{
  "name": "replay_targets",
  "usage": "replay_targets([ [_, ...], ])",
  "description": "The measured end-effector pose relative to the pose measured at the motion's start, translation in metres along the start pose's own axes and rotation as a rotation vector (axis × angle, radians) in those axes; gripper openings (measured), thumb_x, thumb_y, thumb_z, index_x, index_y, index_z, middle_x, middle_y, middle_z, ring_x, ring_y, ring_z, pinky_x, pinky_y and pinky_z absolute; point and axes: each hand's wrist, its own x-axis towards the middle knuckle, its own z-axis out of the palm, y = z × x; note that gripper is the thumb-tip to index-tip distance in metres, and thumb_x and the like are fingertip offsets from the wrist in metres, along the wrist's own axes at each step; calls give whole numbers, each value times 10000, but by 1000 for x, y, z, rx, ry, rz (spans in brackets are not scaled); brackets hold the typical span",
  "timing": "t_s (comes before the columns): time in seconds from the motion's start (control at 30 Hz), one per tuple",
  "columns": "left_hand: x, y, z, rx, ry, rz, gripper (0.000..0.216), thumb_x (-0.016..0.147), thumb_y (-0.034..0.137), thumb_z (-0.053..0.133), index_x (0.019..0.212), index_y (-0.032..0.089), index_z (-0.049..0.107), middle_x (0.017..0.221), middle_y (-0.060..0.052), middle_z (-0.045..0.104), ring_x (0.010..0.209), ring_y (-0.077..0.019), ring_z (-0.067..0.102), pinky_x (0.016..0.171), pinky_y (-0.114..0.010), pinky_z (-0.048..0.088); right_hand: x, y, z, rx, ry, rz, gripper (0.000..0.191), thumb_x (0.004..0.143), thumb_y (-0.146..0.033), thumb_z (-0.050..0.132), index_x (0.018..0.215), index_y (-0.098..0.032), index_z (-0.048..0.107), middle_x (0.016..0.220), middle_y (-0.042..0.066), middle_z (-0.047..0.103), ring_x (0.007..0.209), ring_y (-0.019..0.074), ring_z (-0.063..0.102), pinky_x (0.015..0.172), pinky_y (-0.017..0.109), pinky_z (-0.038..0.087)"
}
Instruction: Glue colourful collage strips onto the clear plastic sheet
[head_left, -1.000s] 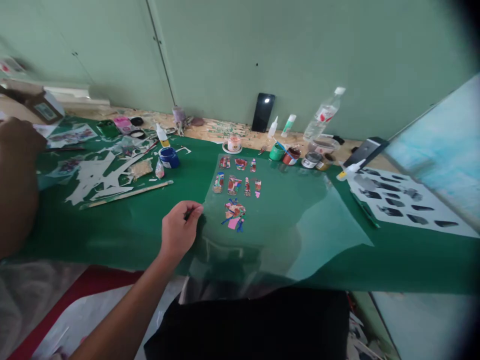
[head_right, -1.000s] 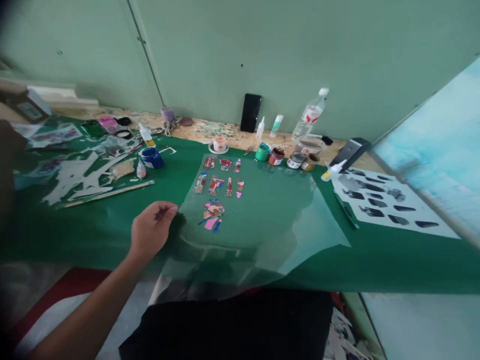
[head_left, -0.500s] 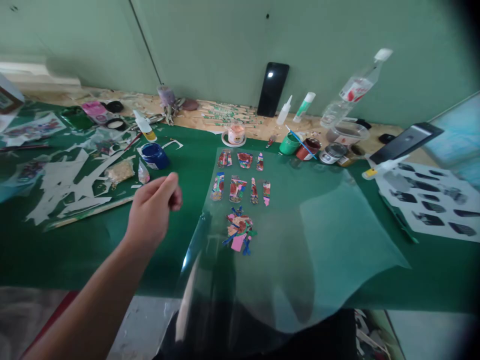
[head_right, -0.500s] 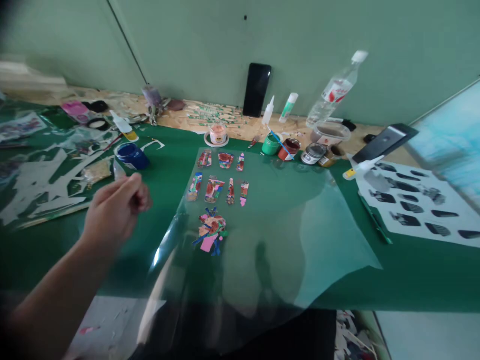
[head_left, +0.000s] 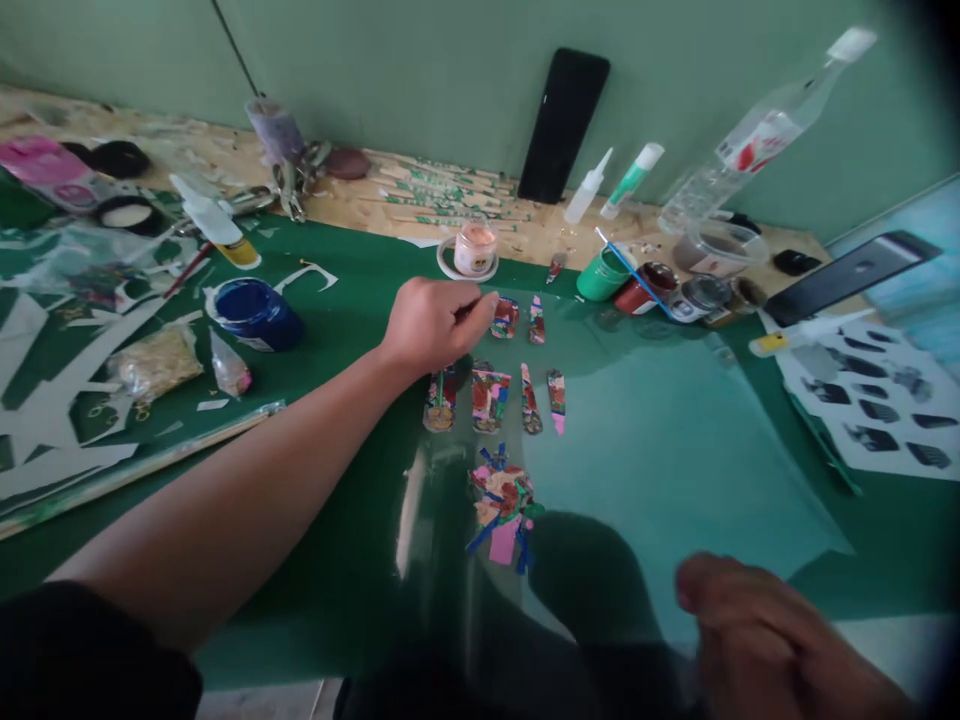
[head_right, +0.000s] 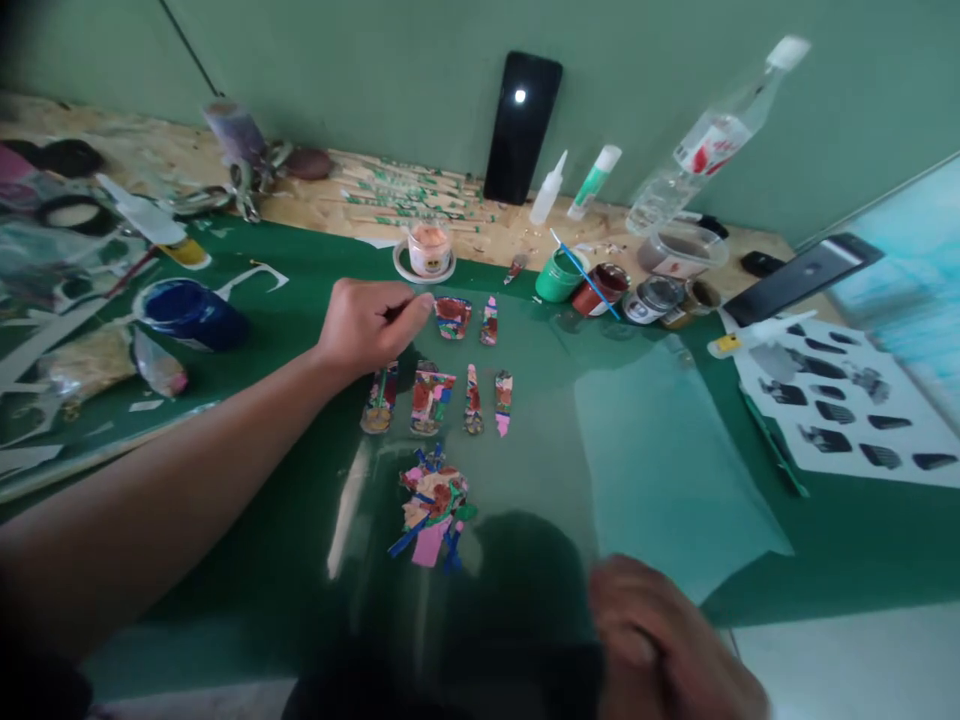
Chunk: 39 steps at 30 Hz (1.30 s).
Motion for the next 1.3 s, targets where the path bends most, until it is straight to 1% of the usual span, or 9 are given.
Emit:
replay_targets([
  [0.1, 2, -5, 0, 6, -6, -44, 451, 889, 346, 511, 542, 222, 250, 519, 46, 218, 522, -120, 189, 520, -329, 173, 27, -5, 45, 13, -157, -71, 193, 911, -155, 603, 726, -205, 624, 648, 19, 583, 605, 174, 581, 562, 334, 478],
  [0.17, 5, -7, 2, 5, -16, -60, 453, 883, 332, 517, 542, 222, 240, 526, 46, 203, 532, -123, 172, 523, -332, 167, 44, -9, 71, -3, -280, -195, 208, 902, -115, 585, 708, -189, 586, 629, 9, 553, 574, 143, 544, 516, 304, 423],
  [0.3, 6, -8, 5, -4, -45, -71, 451, 885, 323, 521, 542, 217, 248, 526, 42, 214, 534, -121, 170, 524, -329, 167, 61, -3, 99, 27, -239, -200, 107, 858, -79, 698, 840, -183, 678, 762, 8, 665, 656, 109, 629, 558, 235, 491],
  [0.5, 6, -9, 5, -5, -34, -86, 463, 882, 318, 533, 541, 209, 239, 527, 42, 202, 533, -117, 165, 527, -332, 161, 54, 11, 99, -37, -69, -177, 169, 793, -137, 803, 790, -203, 647, 729, -21, 648, 661, 126, 644, 573, 251, 525],
  [0.7, 7, -9, 3, -21, -6, -59, 474, 895, 315, 528, 527, 218, 245, 498, 44, 210, 511, -116, 207, 520, -348, 176, 45, -5, 102, -242, 167, -388, 234, 735, -55, 838, 804, -176, 649, 713, -6, 645, 645, 138, 627, 639, 307, 569],
  [0.83, 7, -10, 2, -19, -4, -57, 460, 885, 315, 546, 500, 219, 314, 458, 37, 288, 477, -112, 267, 501, -345, 202, 33, -7, 102, -316, 164, -514, 270, 702, -42, 862, 855, -161, 674, 744, 0, 667, 669, 145, 635, 655, 336, 585],
  [1.0, 6, -10, 1, -40, -2, -94, 412, 885, 304, 563, 494, 219, 463, 455, 21, 430, 470, -119, 364, 498, -338, 267, 20, -5, 99, -308, 157, -539, 336, 651, -18, 887, 861, -162, 668, 797, -5, 691, 684, 136, 629, 676, 356, 589],
  [1.13, 5, -9, 1, -46, 11, -97, 410, 893, 302, 560, 499, 220, 484, 459, 19, 463, 478, -121, 387, 501, -338, 286, 20, -7, 101, -307, 158, -528, 347, 631, -23, 902, 864, -142, 672, 812, 4, 690, 683, 136, 630, 696, 366, 587],
  [1.3, 5, -10, 1, -39, 10, -99, 413, 895, 309, 559, 502, 217, 476, 457, 19, 467, 483, -122, 392, 501, -330, 291, 27, -4, 103, -286, 162, -580, 283, 695, -79, 878, 891, -156, 689, 784, 1, 689, 681, 150, 645, 657, 347, 579],
])
